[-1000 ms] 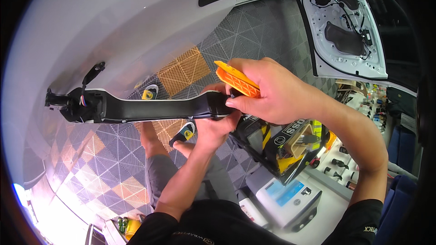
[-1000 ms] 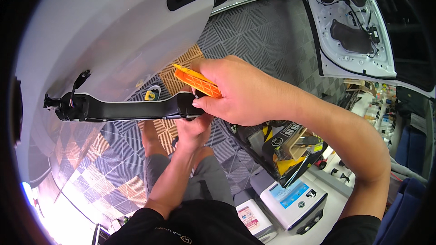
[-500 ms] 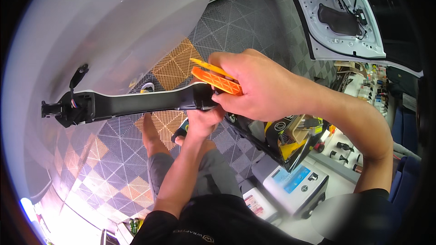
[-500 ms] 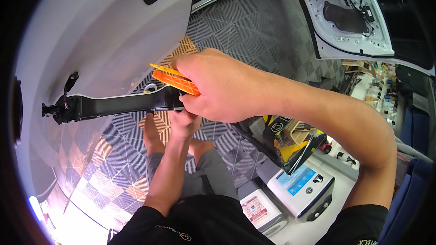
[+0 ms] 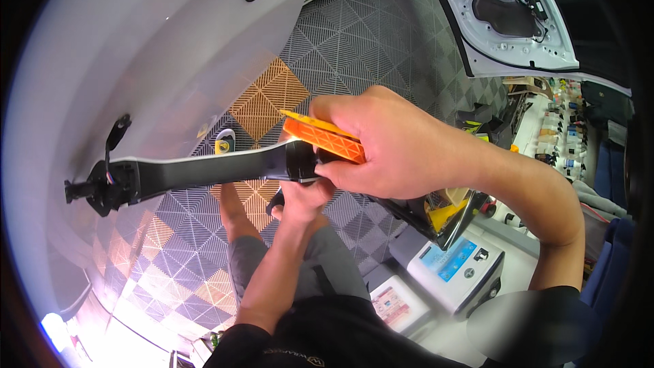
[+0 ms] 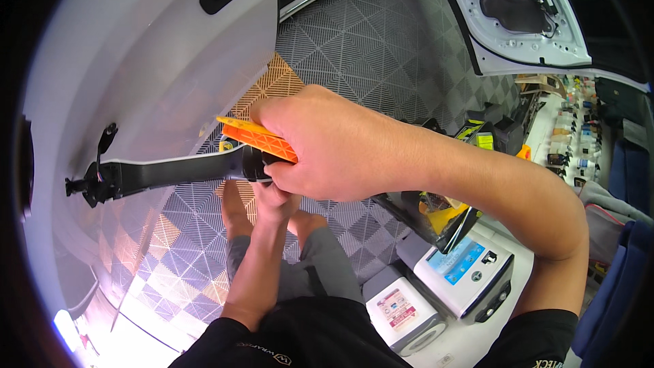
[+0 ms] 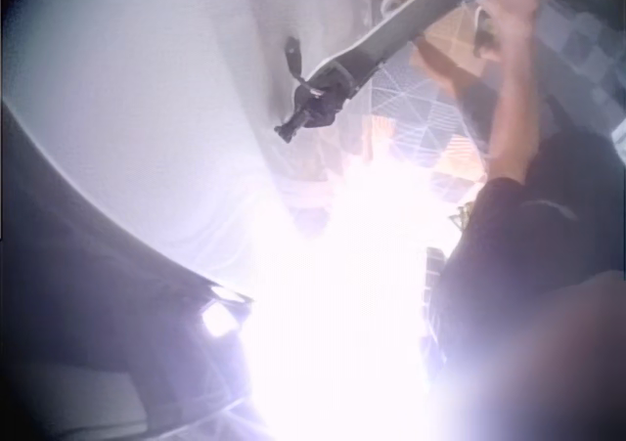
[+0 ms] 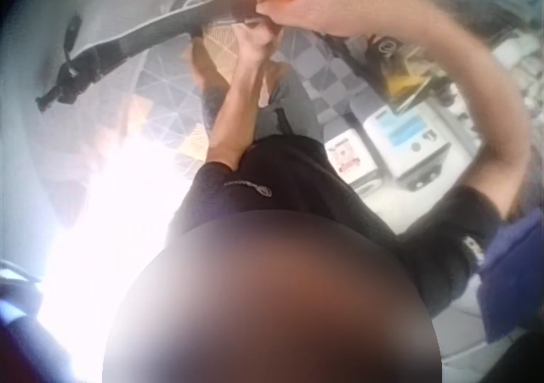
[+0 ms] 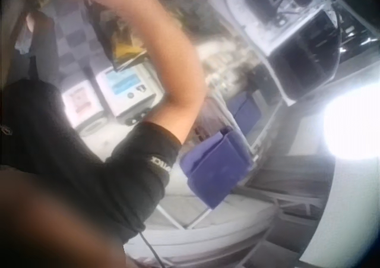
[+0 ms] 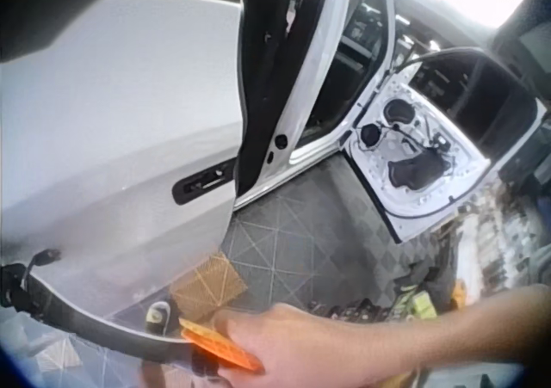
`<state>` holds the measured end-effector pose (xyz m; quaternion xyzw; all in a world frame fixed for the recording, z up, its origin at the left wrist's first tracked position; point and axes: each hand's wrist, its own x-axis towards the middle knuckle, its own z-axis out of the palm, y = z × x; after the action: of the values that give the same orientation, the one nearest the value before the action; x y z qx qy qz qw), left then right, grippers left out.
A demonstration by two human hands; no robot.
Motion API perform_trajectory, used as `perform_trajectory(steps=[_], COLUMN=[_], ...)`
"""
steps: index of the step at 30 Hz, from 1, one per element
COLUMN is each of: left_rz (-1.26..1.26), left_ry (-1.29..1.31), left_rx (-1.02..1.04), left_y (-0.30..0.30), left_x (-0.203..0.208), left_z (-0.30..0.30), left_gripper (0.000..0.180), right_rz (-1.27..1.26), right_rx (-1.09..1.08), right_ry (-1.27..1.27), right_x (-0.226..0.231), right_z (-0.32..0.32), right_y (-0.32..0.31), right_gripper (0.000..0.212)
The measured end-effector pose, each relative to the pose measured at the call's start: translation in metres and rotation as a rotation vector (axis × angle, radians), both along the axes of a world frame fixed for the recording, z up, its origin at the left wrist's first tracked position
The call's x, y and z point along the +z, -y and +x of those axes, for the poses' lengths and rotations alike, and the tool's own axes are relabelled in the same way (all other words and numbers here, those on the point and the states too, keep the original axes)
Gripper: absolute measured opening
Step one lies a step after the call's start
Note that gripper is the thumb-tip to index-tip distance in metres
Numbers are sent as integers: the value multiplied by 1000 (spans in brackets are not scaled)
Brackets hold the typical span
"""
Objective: The person uses a small orange squeegee to smooth a thin film onto a car door handle assembly, then switches to a larger yellow squeegee to press the film along the handle's edges and recessed areas. The person repeatedly flips and repositions the handle to reach different sides while working in a well-lit garage.
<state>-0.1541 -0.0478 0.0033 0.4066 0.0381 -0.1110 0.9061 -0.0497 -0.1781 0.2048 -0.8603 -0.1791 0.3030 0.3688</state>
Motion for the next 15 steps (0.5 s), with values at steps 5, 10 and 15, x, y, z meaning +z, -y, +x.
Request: perform_trajectory(steps=[5,10,15], left_rz=[-186,-315,-273], left_ry=[14,77,127], left_rx=[91,-43,-158], left_y=[9,5,-1], left_x=[24,44,46], left_z=[1,4,1], left_gripper=[56,61,72], right_rz=[162,237,302], right_rx=[-114,-506,-529], right_ry=[121,-47,-25], right_x=[-7,-15,-22], right_z=[-10,-40,-78], right_y=[17,42,52], right_gripper=[26,21,20])
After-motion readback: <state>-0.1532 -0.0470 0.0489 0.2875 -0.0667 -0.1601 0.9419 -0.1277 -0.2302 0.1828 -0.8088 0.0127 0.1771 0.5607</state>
